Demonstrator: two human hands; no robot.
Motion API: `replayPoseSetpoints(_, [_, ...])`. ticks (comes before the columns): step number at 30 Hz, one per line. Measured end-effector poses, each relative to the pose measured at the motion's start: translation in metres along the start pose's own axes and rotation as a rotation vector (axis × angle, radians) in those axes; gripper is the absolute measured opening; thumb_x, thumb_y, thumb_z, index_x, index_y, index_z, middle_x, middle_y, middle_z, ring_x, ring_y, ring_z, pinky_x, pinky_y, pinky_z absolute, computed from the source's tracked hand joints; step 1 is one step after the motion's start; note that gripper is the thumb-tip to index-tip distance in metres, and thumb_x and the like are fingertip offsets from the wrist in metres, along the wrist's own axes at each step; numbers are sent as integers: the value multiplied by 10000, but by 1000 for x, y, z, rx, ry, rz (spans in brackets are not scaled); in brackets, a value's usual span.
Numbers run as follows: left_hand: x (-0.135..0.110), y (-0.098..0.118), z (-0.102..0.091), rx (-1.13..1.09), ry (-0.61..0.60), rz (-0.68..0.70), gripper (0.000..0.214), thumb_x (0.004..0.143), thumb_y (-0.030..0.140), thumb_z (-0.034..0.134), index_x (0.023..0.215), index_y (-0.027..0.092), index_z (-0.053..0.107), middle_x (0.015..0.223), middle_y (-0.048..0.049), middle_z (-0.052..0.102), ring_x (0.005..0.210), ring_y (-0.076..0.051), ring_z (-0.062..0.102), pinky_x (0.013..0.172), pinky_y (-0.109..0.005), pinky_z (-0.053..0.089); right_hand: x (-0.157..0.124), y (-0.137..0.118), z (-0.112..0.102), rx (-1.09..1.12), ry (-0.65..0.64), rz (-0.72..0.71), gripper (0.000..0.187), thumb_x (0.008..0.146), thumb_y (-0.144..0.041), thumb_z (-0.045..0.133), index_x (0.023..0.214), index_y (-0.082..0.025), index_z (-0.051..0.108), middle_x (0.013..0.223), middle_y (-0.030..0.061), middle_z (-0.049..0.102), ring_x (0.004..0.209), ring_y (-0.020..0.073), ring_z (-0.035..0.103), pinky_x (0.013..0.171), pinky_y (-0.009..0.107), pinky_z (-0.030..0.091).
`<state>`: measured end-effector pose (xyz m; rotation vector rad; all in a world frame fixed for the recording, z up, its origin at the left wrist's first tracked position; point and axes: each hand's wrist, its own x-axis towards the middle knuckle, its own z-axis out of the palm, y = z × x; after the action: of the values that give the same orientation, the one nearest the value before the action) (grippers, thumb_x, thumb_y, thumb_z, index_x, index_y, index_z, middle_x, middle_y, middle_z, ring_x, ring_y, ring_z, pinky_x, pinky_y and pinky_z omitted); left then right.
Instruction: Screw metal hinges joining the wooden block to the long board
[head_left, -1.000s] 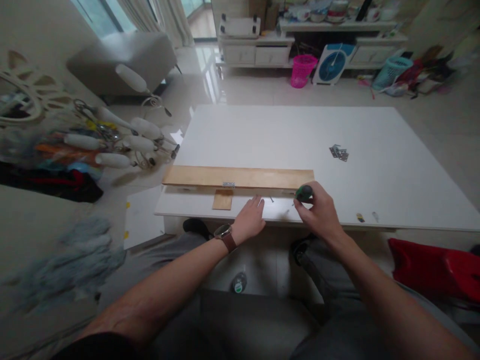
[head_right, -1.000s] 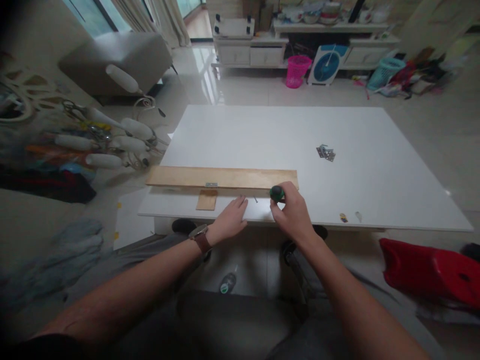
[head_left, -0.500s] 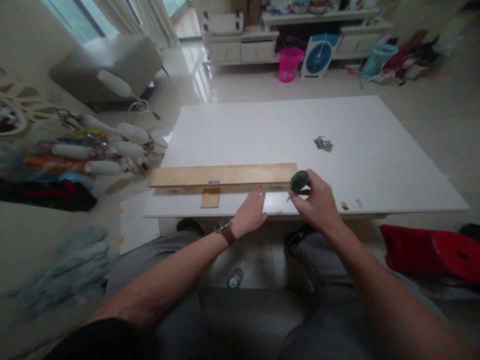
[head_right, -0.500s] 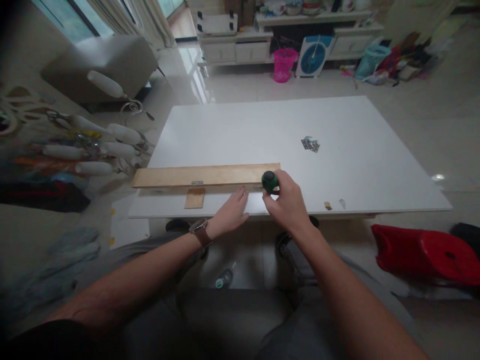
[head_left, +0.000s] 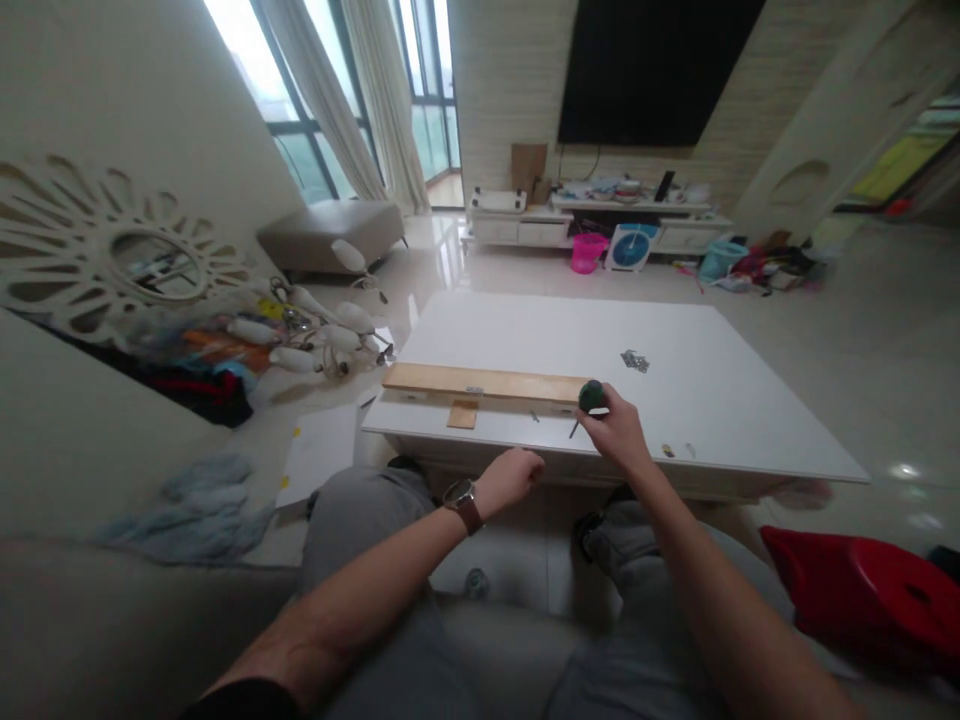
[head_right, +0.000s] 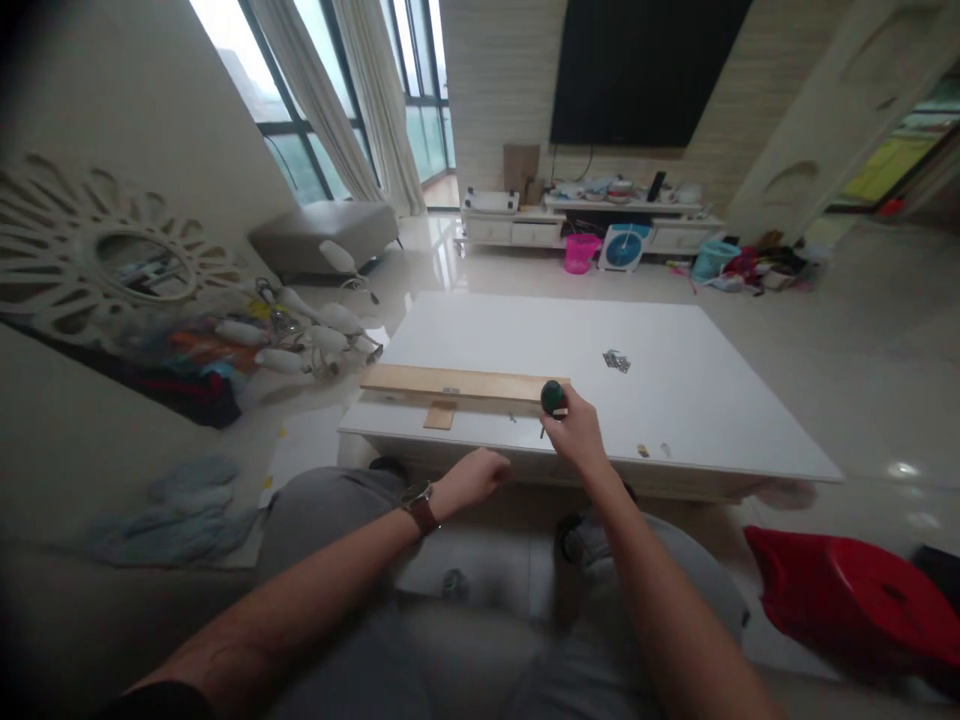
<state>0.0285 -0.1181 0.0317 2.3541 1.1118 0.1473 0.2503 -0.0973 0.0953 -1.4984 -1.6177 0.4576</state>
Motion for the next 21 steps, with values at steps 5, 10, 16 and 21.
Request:
replayPoseSetpoints(5, [-44,7,-8,56,-4,-55,350,1056,376,588,907,178,835,955,-159,819,946,-283,782,854,-343,562,-24,-20,-21,93,38,25,328,739,-507,733,901,-236,646,892,97,786,806,283,764,783,459,648])
replayPoseSetpoints(10, [-61,8,-21,32,35,-78,443,1080,434,493,903,194,820,957,-155,819,954,-310,789,853,-373,563,-39,-19,-32,119,108,66,426,729,-586,809,899,-220,671,891,96,788,768,275,762,761,465,648])
replayPoseSetpoints(16, [-48,1,-24,-170,83,-86,260,981,316,586,1063,219,813,1074,-128,826,1023,-308,782,914,-387,565,-26,-30,-24,178,114,67,443,713,-570,882,889,-210,693,882,63,774,800,251,747,797,458,653])
replayPoseSetpoints(21, [-14,-10,-25,-670,69,-224,274,948,225,552,1170,167,703,954,-74,774,612,-174,712,659,-294,546,20,-37,19,356,243,73,415,703,-485,901,922,-209,684,886,36,755,842,224,725,819,438,652])
